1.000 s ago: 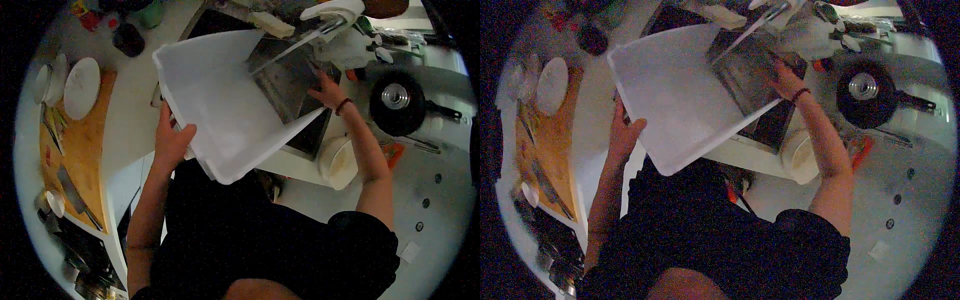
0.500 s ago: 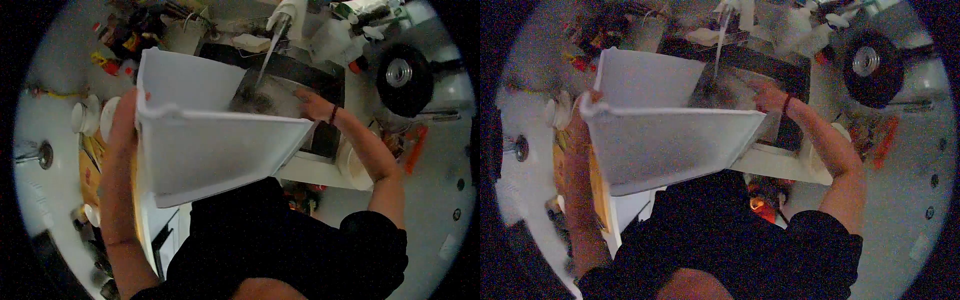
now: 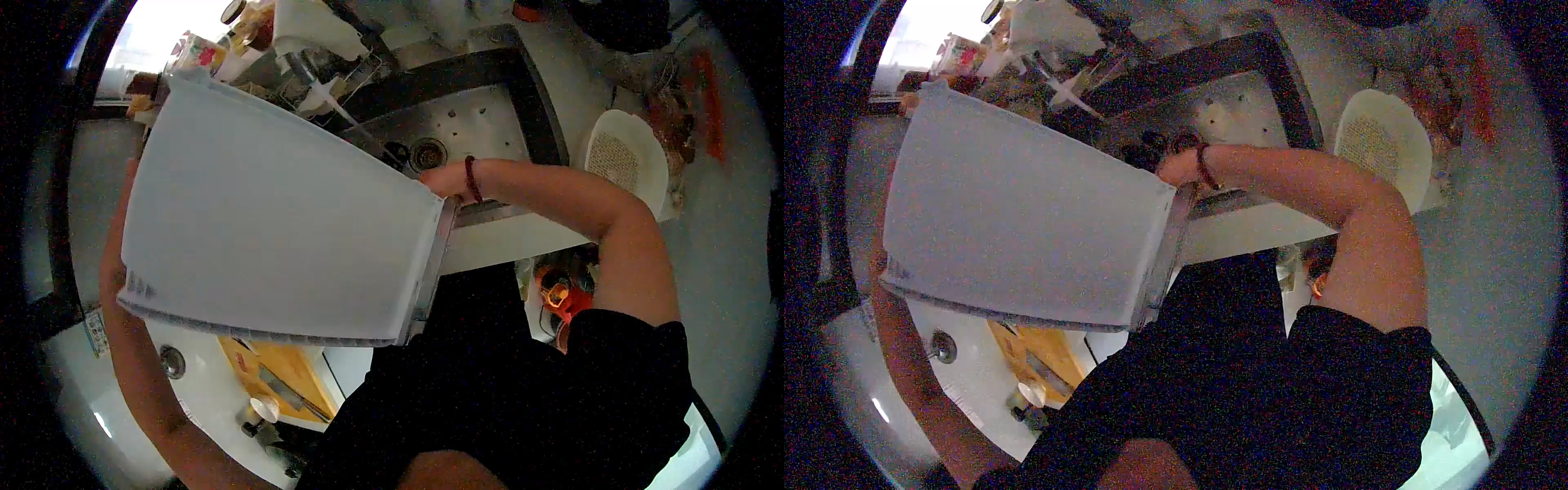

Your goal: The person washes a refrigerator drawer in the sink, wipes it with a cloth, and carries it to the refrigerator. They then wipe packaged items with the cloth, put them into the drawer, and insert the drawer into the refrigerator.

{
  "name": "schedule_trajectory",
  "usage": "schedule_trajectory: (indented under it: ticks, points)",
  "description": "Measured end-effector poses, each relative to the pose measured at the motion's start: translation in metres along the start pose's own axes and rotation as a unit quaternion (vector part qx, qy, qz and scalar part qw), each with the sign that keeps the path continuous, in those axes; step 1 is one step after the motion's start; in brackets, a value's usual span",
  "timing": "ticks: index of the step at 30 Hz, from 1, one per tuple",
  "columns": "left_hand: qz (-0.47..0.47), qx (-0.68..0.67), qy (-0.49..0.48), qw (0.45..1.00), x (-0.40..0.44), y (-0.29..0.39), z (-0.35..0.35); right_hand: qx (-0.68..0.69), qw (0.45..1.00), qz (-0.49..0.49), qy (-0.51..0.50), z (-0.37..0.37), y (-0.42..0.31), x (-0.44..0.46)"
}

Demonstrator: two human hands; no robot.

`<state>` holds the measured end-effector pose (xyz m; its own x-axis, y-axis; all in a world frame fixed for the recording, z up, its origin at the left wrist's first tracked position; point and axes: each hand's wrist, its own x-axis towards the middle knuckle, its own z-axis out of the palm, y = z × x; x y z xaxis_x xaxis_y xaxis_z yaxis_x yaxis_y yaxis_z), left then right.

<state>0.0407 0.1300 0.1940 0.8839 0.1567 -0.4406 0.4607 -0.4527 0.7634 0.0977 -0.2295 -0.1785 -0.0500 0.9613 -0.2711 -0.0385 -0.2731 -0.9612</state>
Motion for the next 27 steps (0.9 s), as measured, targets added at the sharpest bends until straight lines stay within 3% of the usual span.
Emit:
schedule_trajectory:
  ticks: [1, 5, 9, 13, 17, 19, 20, 22, 24, 25, 27]
  points:
    - [-0.004, 0.014, -0.005, 1.000, 0.002, 0.003, 0.002, 0.113, 0.993, 0.033, 0.008, 0.008, 0.010, 0.006]
    - [-0.029, 0.062, -0.019, 0.997, 0.002, 0.017, 0.006, 0.214, 0.971, 0.075, 0.075, 0.027, -0.021, -0.007]
    - [-0.040, 0.136, -0.051, 0.989, -0.010, 0.026, 0.004, 0.281, 0.951, 0.111, 0.062, 0.020, -0.030, -0.008]
    - [-0.025, 0.195, -0.054, 0.979, -0.057, 0.039, 0.014, 0.063, 0.996, 0.055, 0.036, 0.012, 0.001, -0.014]
    - [-0.018, 0.177, -0.034, 0.983, -0.094, 0.019, 0.001, -0.183, 0.981, 0.004, 0.062, 0.001, 0.010, -0.023]
    - [-0.011, 0.170, -0.019, 0.985, -0.109, 0.026, 0.015, -0.119, 0.980, 0.108, 0.121, 0.020, -0.060, -0.052]
    - [-0.009, 0.153, -0.005, 0.988, -0.121, 0.017, 0.010, -0.010, 0.969, 0.184, 0.164, 0.042, -0.099, -0.040]
    - [-0.005, 0.140, 0.014, 0.990, -0.146, -0.003, 0.000, 0.111, 0.943, 0.218, 0.224, 0.061, -0.111, -0.029]
    - [-0.022, 0.096, 0.049, 0.994, -0.171, -0.033, -0.010, 0.128, 0.948, 0.142, 0.256, 0.073, -0.089, -0.024]
    - [-0.075, 0.063, 0.062, 0.993, -0.151, -0.037, -0.004, 0.106, 0.957, 0.136, 0.234, 0.054, -0.082, -0.028]
    - [-0.014, 0.037, 0.071, 0.997, -0.189, -0.072, -0.019, 0.087, 0.963, 0.124, 0.223, 0.082, -0.105, -0.011]
